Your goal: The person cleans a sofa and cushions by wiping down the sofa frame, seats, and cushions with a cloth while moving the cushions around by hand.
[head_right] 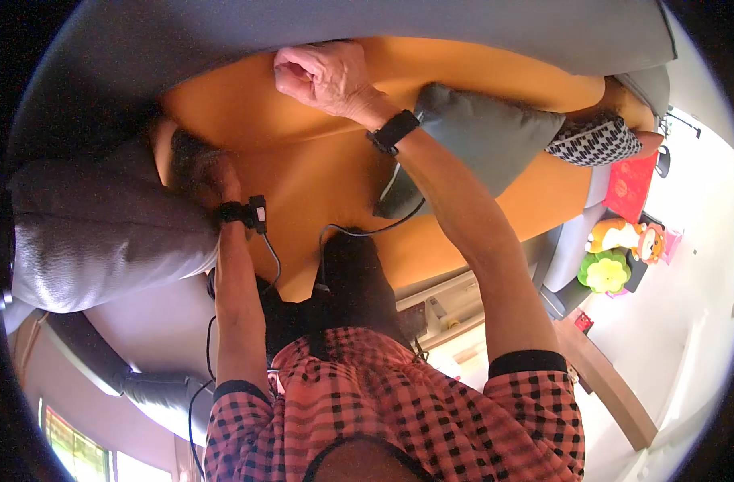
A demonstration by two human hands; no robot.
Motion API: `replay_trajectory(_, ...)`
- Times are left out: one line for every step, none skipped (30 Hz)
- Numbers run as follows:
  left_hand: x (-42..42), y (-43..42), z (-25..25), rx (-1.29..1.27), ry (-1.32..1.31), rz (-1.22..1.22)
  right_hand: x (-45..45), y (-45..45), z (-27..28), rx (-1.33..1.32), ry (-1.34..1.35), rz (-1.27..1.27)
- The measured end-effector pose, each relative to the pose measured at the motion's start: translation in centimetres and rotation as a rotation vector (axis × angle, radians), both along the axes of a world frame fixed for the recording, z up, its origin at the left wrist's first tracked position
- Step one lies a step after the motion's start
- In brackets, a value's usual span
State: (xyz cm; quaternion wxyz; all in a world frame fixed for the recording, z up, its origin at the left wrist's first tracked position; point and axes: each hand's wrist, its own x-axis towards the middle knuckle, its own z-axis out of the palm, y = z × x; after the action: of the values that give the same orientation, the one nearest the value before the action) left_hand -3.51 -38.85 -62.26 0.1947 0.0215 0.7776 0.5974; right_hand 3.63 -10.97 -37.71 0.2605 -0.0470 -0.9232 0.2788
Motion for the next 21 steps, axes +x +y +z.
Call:
replay_trajectory(0.5, 0.5, 1.4, -0.004, 0.027, 0.041, 0.0, 0.1, -0.1, 0.003, 0.009, 0.001)
replay_trajectory(1.4, 0.9, 2.6, -0.013, 0.056, 0.074, 0.0, 0.2, -0.2, 0.005, 0.017, 0.002)
replay_trajectory(3.0, 0.9, 3.8, -0.030, 0.079, 0.079, 0.0, 0.2, -0.3, 0.003, 0.010, 0.002)
replay_trajectory(4.7, 1.0, 5.1, -0.047, 0.098, 0.084, 0.0, 0.4, -0.5, 0.002, 0.005, 0.000)
replay_trajectory(6.3, 1.4, 6.1, -0.058, 0.098, 0.054, -0.1, 0.5, -0.6, 0.003, -0.003, -0.004)
replay_trajectory(7.9, 1.6, 7.0, -0.064, 0.077, 0.002, -0.3, 0.1, -0.5, -0.001, 0.004, -0.003)
replay_trajectory(9.5, 2.2, 7.5, -0.070, 0.045, -0.068, -0.3, 0.1, -0.5, -0.005, 0.009, -0.002)
replay_trajectory(10.9, 3.0, 7.9, -0.073, 0.014, -0.148, -0.3, 0.1, -0.6, -0.007, 0.015, 0.002)
replay_trajectory(12.0, 4.2, 8.3, -0.075, -0.013, -0.244, -0.4, 0.3, -0.7, -0.012, 0.017, 0.001)
replay_trajectory(12.9, 5.3, 8.6, -0.076, -0.038, -0.333, -0.3, 0.4, -0.9, -0.015, 0.018, -0.002)
replay_trajectory(13.6, 6.5, 8.8, -0.079, -0.055, -0.419, -0.3, 0.4, -1.0, -0.017, 0.018, -0.006)
replay_trajectory(13.9, 7.7, 8.8, -0.082, -0.075, -0.498, -0.3, 0.5, -1.0, -0.008, 0.015, -0.002)
replay_trajectory(13.6, 8.8, 8.6, -0.088, -0.093, -0.578, -0.5, 0.1, -1.0, 0.002, 0.011, 0.003)
replay_trajectory(13.6, 10.0, 8.5, -0.104, -0.113, -0.651, -0.5, 0.1, -0.9, 0.009, 0.007, 0.007)
replay_trajectory(13.4, 11.0, 8.3, -0.116, -0.127, -0.709, -0.5, 0.2, -1.0, 0.016, -0.002, 0.004)
replay_trajectory(13.1, 11.7, 8.3, -0.131, -0.140, -0.751, -0.4, 0.2, -0.9, 0.022, -0.009, 0.001)
replay_trajectory(12.6, 11.8, 8.3, -0.142, -0.147, -0.774, -0.5, 0.2, -0.7, 0.030, -0.013, -0.002)
replay_trajectory(12.1, 11.6, 8.8, -0.149, -0.140, -0.773, -0.5, 0.2, -0.7, 0.018, -0.021, -0.007)
replay_trajectory(11.6, 11.2, 9.3, -0.154, -0.132, -0.764, -0.5, 0.2, -0.6, 0.008, -0.028, -0.014)
replay_trajectory(11.1, 10.6, 9.8, -0.158, -0.124, -0.746, -0.4, 0.2, -0.5, -0.002, -0.034, -0.024)
replay_trajectory(10.4, 9.9, 10.5, -0.165, -0.113, -0.736, -0.2, 0.3, -0.6, 0.013, -0.038, -0.034)
